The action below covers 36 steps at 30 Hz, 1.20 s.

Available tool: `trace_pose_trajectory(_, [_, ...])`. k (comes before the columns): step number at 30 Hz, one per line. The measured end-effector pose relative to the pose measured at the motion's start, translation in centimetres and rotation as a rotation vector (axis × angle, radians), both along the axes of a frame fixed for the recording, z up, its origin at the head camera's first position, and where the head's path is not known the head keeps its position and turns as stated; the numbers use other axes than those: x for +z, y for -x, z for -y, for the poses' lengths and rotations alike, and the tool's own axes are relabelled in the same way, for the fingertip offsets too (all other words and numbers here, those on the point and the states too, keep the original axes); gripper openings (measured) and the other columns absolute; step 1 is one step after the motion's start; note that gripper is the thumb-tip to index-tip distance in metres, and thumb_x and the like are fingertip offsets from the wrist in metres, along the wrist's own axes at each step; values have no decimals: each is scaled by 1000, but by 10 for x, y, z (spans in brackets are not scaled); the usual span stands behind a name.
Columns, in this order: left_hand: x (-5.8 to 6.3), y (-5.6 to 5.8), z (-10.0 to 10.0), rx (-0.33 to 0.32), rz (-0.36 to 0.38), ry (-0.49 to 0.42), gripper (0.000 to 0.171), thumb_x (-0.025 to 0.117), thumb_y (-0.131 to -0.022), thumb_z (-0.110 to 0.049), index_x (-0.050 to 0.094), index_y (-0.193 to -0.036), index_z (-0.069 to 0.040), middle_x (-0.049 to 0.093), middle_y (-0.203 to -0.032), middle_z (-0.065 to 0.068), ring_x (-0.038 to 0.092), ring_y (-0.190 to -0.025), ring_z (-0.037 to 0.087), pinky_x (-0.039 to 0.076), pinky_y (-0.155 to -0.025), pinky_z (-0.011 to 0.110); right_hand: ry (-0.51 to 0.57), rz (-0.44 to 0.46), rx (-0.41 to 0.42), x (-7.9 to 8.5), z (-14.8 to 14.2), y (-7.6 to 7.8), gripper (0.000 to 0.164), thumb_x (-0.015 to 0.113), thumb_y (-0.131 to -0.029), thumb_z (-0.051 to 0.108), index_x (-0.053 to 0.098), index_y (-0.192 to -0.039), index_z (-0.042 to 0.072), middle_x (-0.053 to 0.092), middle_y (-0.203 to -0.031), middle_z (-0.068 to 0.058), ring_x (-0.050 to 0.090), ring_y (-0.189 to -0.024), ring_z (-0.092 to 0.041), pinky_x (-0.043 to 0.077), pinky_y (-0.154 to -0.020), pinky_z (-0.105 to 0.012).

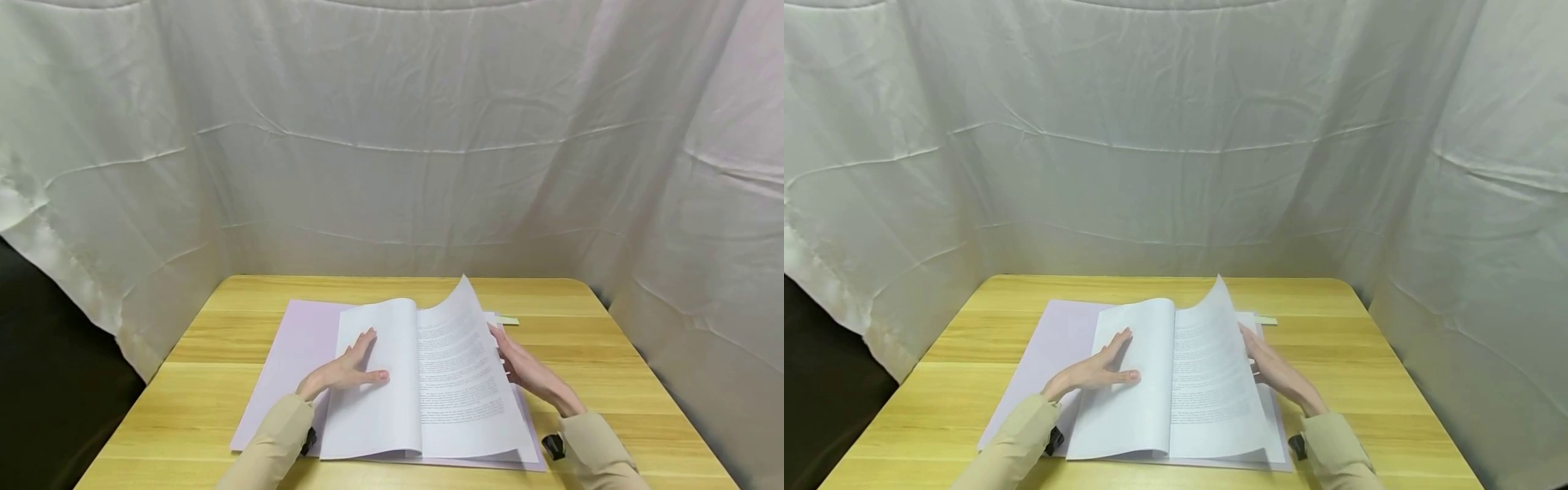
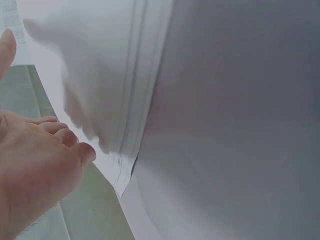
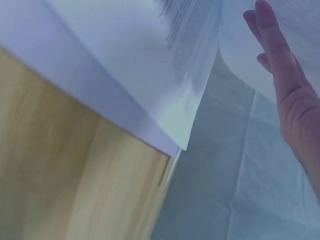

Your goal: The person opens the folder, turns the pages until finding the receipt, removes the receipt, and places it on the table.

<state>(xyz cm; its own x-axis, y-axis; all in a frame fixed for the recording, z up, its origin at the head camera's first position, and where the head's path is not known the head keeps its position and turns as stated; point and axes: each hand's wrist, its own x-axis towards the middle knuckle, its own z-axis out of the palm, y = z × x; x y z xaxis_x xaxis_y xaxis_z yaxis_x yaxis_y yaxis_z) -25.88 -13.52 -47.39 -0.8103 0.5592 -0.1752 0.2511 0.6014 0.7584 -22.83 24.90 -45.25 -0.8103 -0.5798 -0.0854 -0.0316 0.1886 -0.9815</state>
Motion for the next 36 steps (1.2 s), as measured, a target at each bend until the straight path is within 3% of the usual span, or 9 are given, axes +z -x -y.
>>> trace_pose_trajectory(4, [1, -2, 1, 15, 28, -9, 108, 65, -92, -55, 1, -162, -4, -3, -169, 24, -3, -156, 44, 4, -126, 63, -29, -32, 12, 6, 6, -2, 65, 3, -108, 50, -7, -162, 15, 38, -147, -44, 69, -114, -28, 59, -89, -32])
trace_pose_trajectory(10, [3, -4, 0, 28, 62, -33, 108, 64, -91, -59, 0, -163, -10, -3, -170, 20, 1, -156, 47, 8, -125, 66, -66, -33, 13, 10, 13, -5, 71, 1, -106, 55, -6, -162, 12, 33, -152, -42, 66, -120, -37, 57, -94, -29])
trace_pose_trajectory(16, [5, -5, -2, 12, 75, -54, 106, 63, -93, -58, 0, -163, -11, -1, -171, 17, 2, -157, 41, 10, -126, 63, -80, -28, 27, 11, 18, -6, 74, 2, -106, 56, -7, -162, 10, 26, -156, -41, 64, -122, -42, 56, -95, -25])
trace_pose_trajectory(25, [9, -4, -5, 1, 71, -86, 102, 57, -94, -62, 0, -163, -14, 2, -171, 15, 6, -158, 36, 15, -127, 58, -99, -36, 57, 15, 29, -8, 74, 4, -106, 56, -3, -162, 7, 17, -158, -40, 58, -127, -48, 57, -101, -40])
trace_pose_trajectory(30, [10, -4, -9, -3, 75, -117, 96, 54, -97, -61, 0, -164, -17, 4, -171, 14, 7, -158, 36, 16, -127, 59, -76, -48, 104, 14, 36, -4, 72, 2, -106, 55, 0, -163, 12, 16, -162, -34, 56, -128, -50, 57, -101, -43])
trace_pose_trajectory(36, [18, -6, -13, -44, 105, -219, 88, 51, -102, -52, -2, -164, -17, -1, -172, 9, 7, -159, 33, 11, -128, 57, -114, -45, 114, 14, 42, -4, 70, 3, -106, 56, 3, -164, 17, 17, -164, -30, 55, -131, -49, 56, -101, -45])
